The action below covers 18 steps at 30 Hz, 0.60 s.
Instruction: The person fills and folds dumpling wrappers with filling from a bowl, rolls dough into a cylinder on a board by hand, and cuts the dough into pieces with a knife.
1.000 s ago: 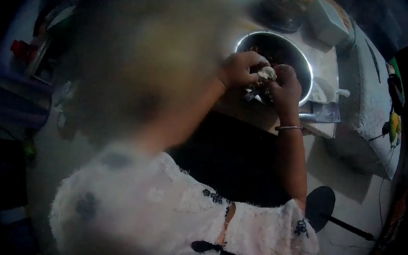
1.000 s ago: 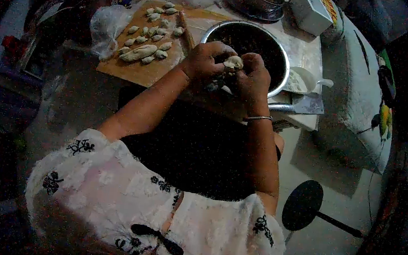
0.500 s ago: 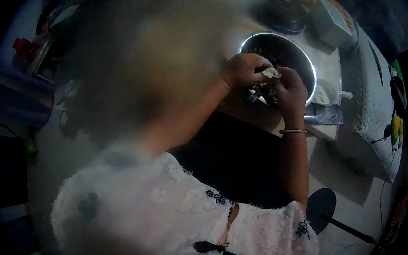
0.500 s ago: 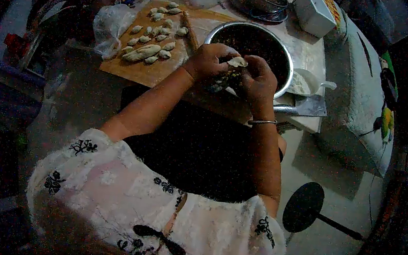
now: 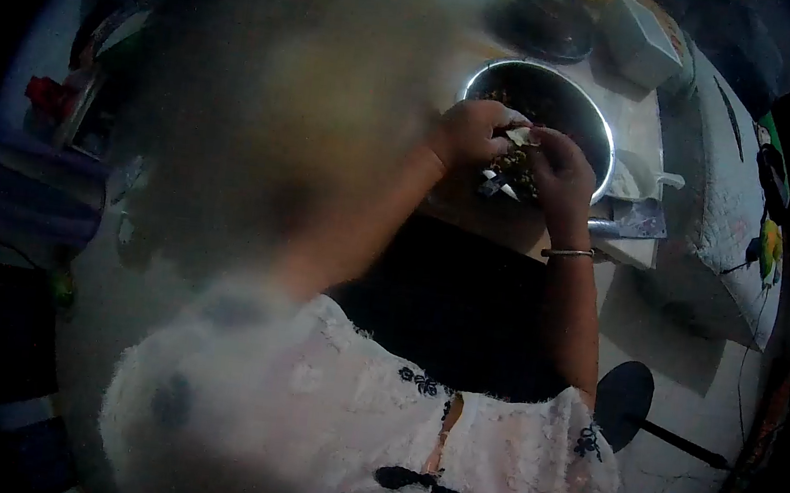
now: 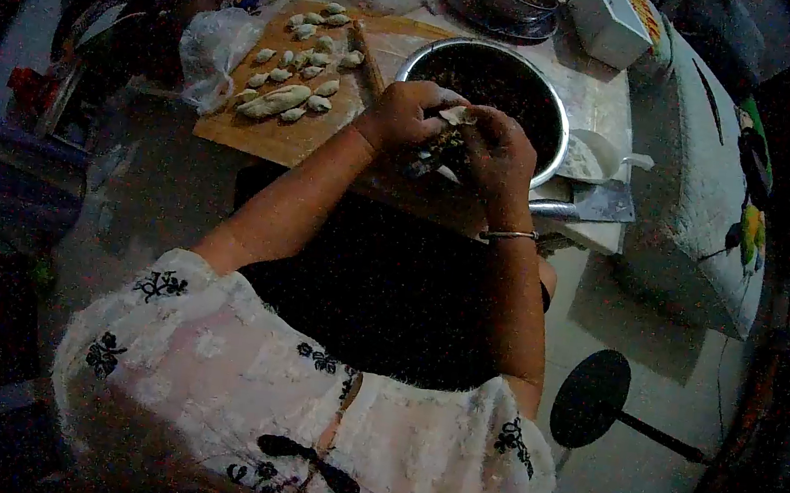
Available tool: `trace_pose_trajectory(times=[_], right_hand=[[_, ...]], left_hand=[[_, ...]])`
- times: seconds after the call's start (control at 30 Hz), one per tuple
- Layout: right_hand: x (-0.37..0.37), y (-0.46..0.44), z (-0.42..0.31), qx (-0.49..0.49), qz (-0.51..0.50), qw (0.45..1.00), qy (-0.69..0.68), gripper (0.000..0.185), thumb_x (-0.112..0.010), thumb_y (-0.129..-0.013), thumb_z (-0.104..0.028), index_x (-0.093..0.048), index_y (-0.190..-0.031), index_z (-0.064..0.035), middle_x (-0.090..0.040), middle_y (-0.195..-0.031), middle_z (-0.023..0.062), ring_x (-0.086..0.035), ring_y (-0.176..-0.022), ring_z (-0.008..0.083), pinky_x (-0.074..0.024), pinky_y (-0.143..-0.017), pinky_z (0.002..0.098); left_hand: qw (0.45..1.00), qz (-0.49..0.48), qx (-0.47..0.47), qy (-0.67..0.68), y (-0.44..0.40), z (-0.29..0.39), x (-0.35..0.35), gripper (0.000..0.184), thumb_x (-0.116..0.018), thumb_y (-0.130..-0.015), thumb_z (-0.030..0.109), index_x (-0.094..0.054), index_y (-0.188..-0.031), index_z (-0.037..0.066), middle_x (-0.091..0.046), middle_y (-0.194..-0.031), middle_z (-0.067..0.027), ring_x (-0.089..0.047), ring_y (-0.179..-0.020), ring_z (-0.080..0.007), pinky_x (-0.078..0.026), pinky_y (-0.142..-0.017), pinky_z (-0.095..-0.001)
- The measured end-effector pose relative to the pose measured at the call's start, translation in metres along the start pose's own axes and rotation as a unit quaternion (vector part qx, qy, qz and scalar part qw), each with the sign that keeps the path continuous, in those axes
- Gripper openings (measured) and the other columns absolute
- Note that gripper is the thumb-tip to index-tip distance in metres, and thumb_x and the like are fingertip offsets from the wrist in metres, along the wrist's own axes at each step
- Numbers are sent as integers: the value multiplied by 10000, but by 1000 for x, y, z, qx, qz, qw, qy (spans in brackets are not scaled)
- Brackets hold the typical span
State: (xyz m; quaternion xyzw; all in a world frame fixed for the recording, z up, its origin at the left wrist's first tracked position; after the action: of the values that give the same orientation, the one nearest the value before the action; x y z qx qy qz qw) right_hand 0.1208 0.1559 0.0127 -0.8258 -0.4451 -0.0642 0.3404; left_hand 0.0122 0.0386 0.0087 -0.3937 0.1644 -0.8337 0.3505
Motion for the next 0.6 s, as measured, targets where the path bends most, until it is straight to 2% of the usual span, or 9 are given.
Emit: trace_pose_trajectory(times=[0.07, 0.3, 0.47, 0.6], right_hand=[[0, 0, 1, -4, 8, 1000, 2, 192, -680, -807, -75, -665, -999, -82, -671, -970, 89, -667, -878, 205, -527, -763, 305], [1, -1, -6, 48, 32, 996, 75, 175, -682, -809, -124, -678, -983, -108, -668, -964, 90, -662, -845, 241, -533, -717, 328], [2, -1, -8, 85, 46, 987, 125, 167, -682, -798, -124, -679, -965, -117, -664, -954, 87, -657, -829, 258, -532, -699, 337], [2, 0, -12, 98, 42, 984, 141, 147, -683, -785, -112, -675, -931, -123, -656, -971, 79, -652, -826, 270, -530, -692, 348]], left_hand=[[999, 1, -32, 5, 0, 2, 1, 316, -650, -726, 135, -676, -1039, 101, -668, -956, -140, -643, -905, -294, -511, -815, -363], [999, -9, -26, -24, -1, 7, 4, 299, -649, -723, 136, -683, -1019, 111, -665, -928, -142, -638, -882, -305, -514, -801, -370], [998, -7, -50, -24, -2, 8, 5, 292, -647, -722, 147, -687, -1009, 119, -665, -906, -136, -638, -860, -306, -512, -789, -374], [999, -18, -28, -22, -4, 0, -1, 296, -648, -717, 148, -691, -1009, 126, -666, -899, -136, -640, -848, -306, -512, -779, -379]])
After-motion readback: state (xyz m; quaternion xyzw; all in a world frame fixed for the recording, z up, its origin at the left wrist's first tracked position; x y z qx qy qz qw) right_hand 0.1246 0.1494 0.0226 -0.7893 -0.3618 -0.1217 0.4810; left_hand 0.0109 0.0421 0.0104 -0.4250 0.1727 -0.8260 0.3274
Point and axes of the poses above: each hand's wrist, its own y-axis away from the middle knuckle, its own x-axis out of the back of the hand, z = x × y, the point moved 6 cm from there along -y, towards the middle knuckle
